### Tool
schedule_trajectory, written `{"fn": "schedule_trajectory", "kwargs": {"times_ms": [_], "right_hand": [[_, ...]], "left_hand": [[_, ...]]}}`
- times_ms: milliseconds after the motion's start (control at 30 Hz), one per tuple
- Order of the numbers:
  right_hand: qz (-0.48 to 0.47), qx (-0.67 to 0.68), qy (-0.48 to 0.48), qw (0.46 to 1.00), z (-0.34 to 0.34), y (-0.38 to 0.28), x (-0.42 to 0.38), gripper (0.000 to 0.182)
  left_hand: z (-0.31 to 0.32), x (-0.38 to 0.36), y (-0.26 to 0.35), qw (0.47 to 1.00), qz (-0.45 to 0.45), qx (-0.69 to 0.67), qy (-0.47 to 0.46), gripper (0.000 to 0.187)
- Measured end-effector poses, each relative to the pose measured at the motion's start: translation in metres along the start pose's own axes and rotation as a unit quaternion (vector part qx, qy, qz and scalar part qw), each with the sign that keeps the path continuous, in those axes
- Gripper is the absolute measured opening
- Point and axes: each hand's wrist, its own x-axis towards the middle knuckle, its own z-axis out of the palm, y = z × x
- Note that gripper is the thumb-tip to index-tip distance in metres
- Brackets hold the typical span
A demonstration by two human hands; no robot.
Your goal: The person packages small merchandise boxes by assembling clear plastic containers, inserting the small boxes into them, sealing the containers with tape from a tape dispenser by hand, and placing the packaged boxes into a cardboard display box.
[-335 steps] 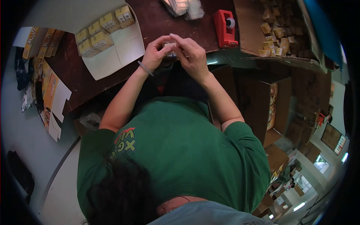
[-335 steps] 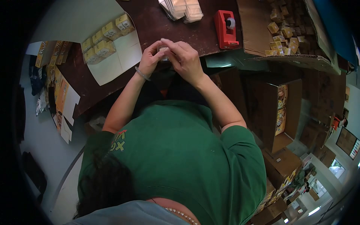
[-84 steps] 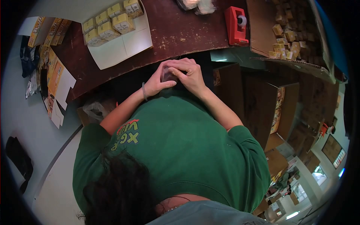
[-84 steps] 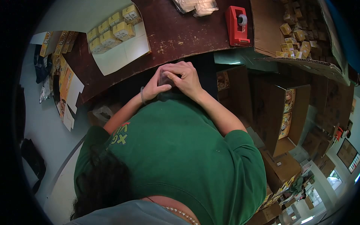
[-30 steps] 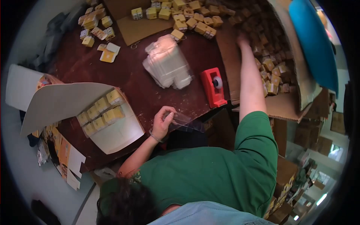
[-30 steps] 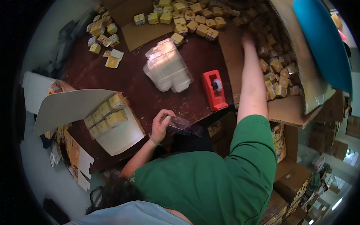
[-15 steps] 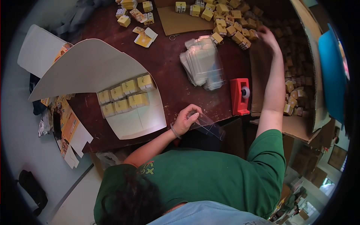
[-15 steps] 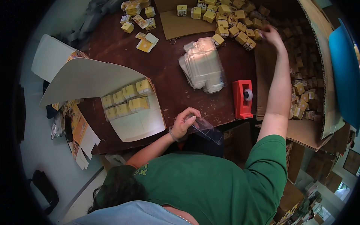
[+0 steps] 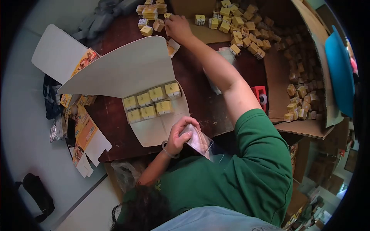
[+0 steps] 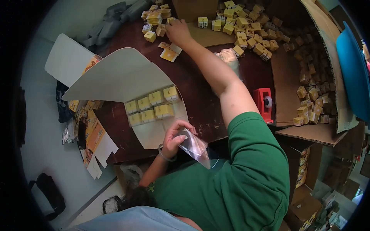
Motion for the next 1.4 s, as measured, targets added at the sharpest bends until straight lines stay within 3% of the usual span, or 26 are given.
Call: {"fn": "schedule_trajectory", "kwargs": {"times_ms": [100, 167, 200, 233, 300, 367, 400, 467, 500, 533, 600, 633, 667, 700, 767, 833, 867, 967, 1133, 1333, 1400], "right_hand": [[0.051, 0.096, 0.015, 0.994, -0.073, -0.001, 0.014, 0.014], [0.077, 0.211, -0.102, 0.969, -0.161, -0.006, 0.005, 0.017], [0.069, 0.302, -0.124, 0.943, -0.196, -0.004, -0.005, 0.019], [0.128, 0.374, -0.19, 0.898, -0.24, -0.011, -0.017, 0.017], [0.15, 0.443, -0.224, 0.855, -0.288, -0.016, -0.05, 0.019], [0.138, 0.389, -0.251, 0.876, -0.325, -0.038, -0.076, 0.019], [0.129, 0.376, -0.258, 0.88, -0.336, -0.045, -0.089, 0.02], [0.194, 0.398, -0.293, 0.847, -0.351, -0.048, -0.114, 0.017], [0.221, 0.412, -0.288, 0.836, -0.353, -0.051, -0.127, 0.017], [0.248, 0.425, -0.281, 0.824, -0.354, -0.053, -0.14, 0.017], [0.22, 0.408, -0.17, 0.87, -0.361, -0.056, -0.161, 0.02], [0.206, 0.393, -0.093, 0.891, -0.366, -0.06, -0.167, 0.022], [0.302, 0.478, -0.053, 0.823, -0.38, -0.067, -0.174, 0.029], [0.308, 0.524, -0.027, 0.794, -0.388, -0.076, -0.181, 0.03], [0.337, 0.614, 0.009, 0.714, -0.394, -0.102, -0.192, 0.033], [0.269, 0.626, -0.031, 0.731, -0.379, -0.119, -0.212, 0.025], [0.192, 0.491, -0.052, 0.848, -0.366, -0.116, -0.221, 0.018], [0.109, 0.26, -0.07, 0.957, -0.364, -0.119, -0.221, 0.014], [0.071, 0.235, -0.091, 0.965, -0.374, -0.116, -0.221, 0.012], [0.062, 0.188, -0.121, 0.973, -0.376, -0.118, -0.221, 0.014], [0.047, 0.156, -0.143, 0.976, -0.372, -0.119, -0.226, 0.016]], "left_hand": [[-0.012, 0.005, 0.009, 0.999, -0.001, -0.027, 0.036, 0.043], [-0.015, 0.017, 0.02, 0.998, 0.019, -0.043, 0.031, 0.054], [-0.014, 0.023, 0.026, 0.999, 0.022, -0.024, 0.028, 0.063], [-0.014, 0.029, 0.028, 0.999, 0.023, -0.005, 0.026, 0.072], [-0.012, 0.04, 0.018, 0.996, 0.035, 0.077, 0.025, 0.098], [0.004, 0.044, 0.011, 0.998, 0.044, 0.053, -0.003, 0.105], [0.009, 0.047, 0.004, 0.993, 0.062, 0.103, 0.005, 0.1], [0.019, 0.048, 0.004, 0.996, 0.0, 0.087, -0.019, 0.09], [0.019, 0.051, -0.005, 0.995, 0.016, 0.062, -0.072, 0.07], [0.022, 0.046, -0.012, 0.995, -0.002, 0.055, -0.084, 0.065], [0.036, 0.039, -0.024, 0.997, 0.002, 0.048, -0.067, 0.056], [0.038, 0.034, -0.028, 0.997, -0.037, 0.02, -0.071, 0.055], [0.036, 0.03, -0.028, 0.995, -0.073, -0.008, -0.074, 0.053], [0.037, 0.026, -0.031, 0.99, -0.111, -0.036, -0.076, 0.052], [0.039, 0.022, -0.045, 0.994, -0.084, -0.017, -0.068, 0.051], [0.037, 0.016, -0.052, 0.994, -0.078, 0.021, -0.07, 0.052], [0.037, 0.014, -0.051, 0.993, -0.085, 0.031, -0.077, 0.053], [0.036, 0.005, -0.044, 0.987, -0.121, 0.05, -0.09, 0.054], [0.038, -0.001, -0.036, 0.986, -0.141, 0.014, -0.085, 0.054], [0.042, 0.004, -0.038, 0.989, -0.077, 0.089, -0.094, 0.056], [0.036, 0.004, -0.041, 0.985, -0.096, 0.112, -0.094, 0.056]]}}
